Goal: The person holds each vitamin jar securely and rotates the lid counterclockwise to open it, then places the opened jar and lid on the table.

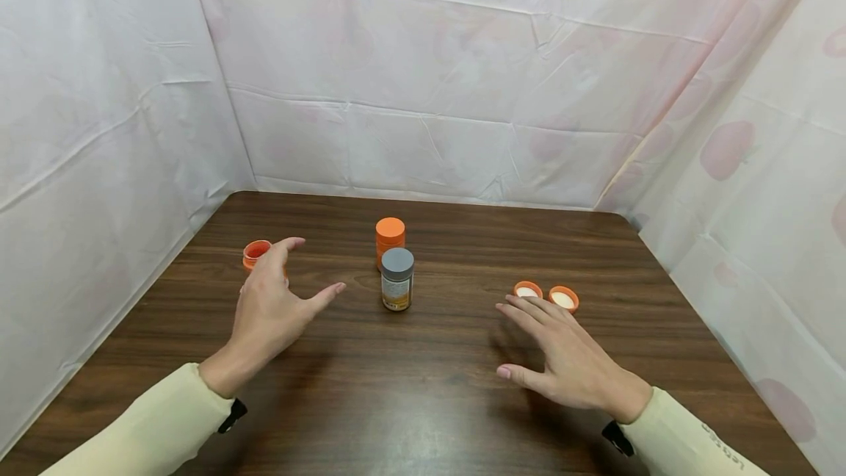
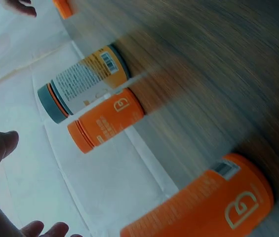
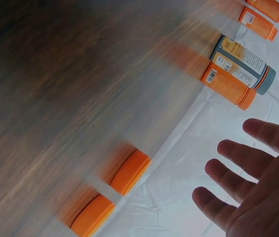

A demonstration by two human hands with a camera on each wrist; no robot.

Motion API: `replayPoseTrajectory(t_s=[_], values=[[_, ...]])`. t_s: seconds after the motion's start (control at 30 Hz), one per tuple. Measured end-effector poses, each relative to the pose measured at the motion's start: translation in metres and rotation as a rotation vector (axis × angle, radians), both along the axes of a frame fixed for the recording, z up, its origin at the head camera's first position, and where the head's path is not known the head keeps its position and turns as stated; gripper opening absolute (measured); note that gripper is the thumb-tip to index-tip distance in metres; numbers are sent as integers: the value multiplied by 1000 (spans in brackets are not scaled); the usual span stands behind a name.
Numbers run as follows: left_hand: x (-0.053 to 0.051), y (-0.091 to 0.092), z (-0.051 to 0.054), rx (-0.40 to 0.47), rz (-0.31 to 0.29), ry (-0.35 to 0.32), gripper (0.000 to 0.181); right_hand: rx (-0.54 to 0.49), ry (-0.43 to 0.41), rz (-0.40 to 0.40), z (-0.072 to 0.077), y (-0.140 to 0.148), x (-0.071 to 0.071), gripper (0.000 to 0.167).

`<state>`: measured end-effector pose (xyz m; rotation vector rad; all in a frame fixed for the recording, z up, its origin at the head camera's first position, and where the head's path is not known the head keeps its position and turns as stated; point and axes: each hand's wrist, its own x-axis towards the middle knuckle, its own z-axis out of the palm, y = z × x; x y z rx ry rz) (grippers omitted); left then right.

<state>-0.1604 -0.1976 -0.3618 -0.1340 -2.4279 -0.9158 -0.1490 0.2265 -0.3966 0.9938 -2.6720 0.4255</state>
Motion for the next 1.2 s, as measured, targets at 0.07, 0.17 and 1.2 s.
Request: replayPoseTrajectory(t_s=[0.07, 0.17, 1.2], values=[[-1, 3, -1, 8, -17, 1, 84, -2, -3, 2, 0, 0, 0, 80], [-4, 8, -2, 21, -48, -7, 86, -1, -10, 5, 0, 0, 2, 80], [-21, 49, -38, 181, -213, -219, 81, 6, -32, 25, -1, -5, 10, 84]])
